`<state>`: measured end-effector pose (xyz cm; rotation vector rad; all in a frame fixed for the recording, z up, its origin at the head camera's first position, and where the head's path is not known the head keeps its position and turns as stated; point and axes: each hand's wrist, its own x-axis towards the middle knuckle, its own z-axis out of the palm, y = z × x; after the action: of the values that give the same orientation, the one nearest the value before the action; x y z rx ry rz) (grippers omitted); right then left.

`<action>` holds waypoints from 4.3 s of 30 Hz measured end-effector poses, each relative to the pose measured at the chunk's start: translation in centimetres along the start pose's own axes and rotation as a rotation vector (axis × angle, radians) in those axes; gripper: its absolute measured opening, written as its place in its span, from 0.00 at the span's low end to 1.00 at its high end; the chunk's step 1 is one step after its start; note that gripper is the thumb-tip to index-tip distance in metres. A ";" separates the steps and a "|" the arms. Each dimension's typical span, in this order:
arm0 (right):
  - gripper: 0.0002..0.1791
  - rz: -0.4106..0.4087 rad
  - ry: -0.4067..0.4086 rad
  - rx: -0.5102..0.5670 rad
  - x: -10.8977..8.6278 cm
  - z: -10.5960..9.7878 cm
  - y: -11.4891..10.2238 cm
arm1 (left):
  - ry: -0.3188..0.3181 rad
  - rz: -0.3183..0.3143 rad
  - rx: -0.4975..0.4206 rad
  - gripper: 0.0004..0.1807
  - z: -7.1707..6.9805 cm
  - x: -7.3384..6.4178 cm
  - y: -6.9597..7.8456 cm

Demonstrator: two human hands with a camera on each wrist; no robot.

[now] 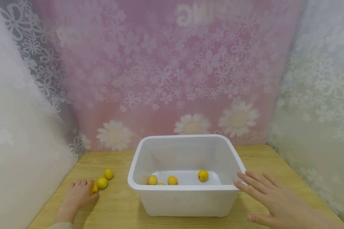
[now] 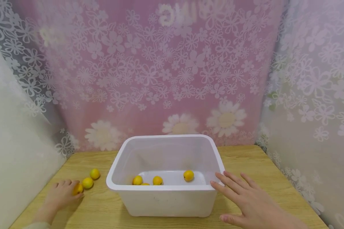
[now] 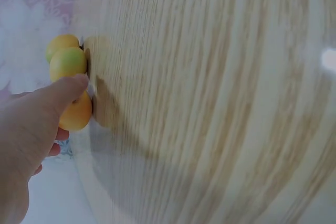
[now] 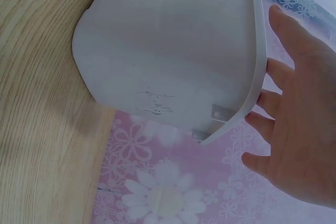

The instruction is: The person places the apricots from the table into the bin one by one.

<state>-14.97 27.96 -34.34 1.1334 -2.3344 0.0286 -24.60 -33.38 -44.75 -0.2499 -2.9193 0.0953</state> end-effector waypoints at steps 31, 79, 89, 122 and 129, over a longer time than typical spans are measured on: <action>0.44 -0.008 -0.009 0.043 0.0 -0.2 0.1 | 0.117 0.083 0.062 0.20 -1.0 0.7 1.0; 0.43 -0.008 0.009 0.032 -0.1 0.2 0.4 | 0.322 0.293 0.054 0.21 -7.7 4.2 6.8; 0.43 -0.011 0.007 0.040 -0.1 0.1 0.3 | 0.412 0.346 0.052 0.21 -9.2 4.8 7.8; 0.44 -0.011 0.007 0.049 -0.1 0.2 0.3 | 0.370 0.380 0.005 0.19 -15.0 8.2 12.1; 0.44 -0.012 0.005 0.045 -0.1 0.2 0.4 | 0.357 0.443 -0.004 0.19 -15.5 8.7 13.8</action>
<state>-15.28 28.20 -34.51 1.1670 -2.3330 0.0797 -27.48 -17.57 -28.99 -0.8194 -2.4649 0.1006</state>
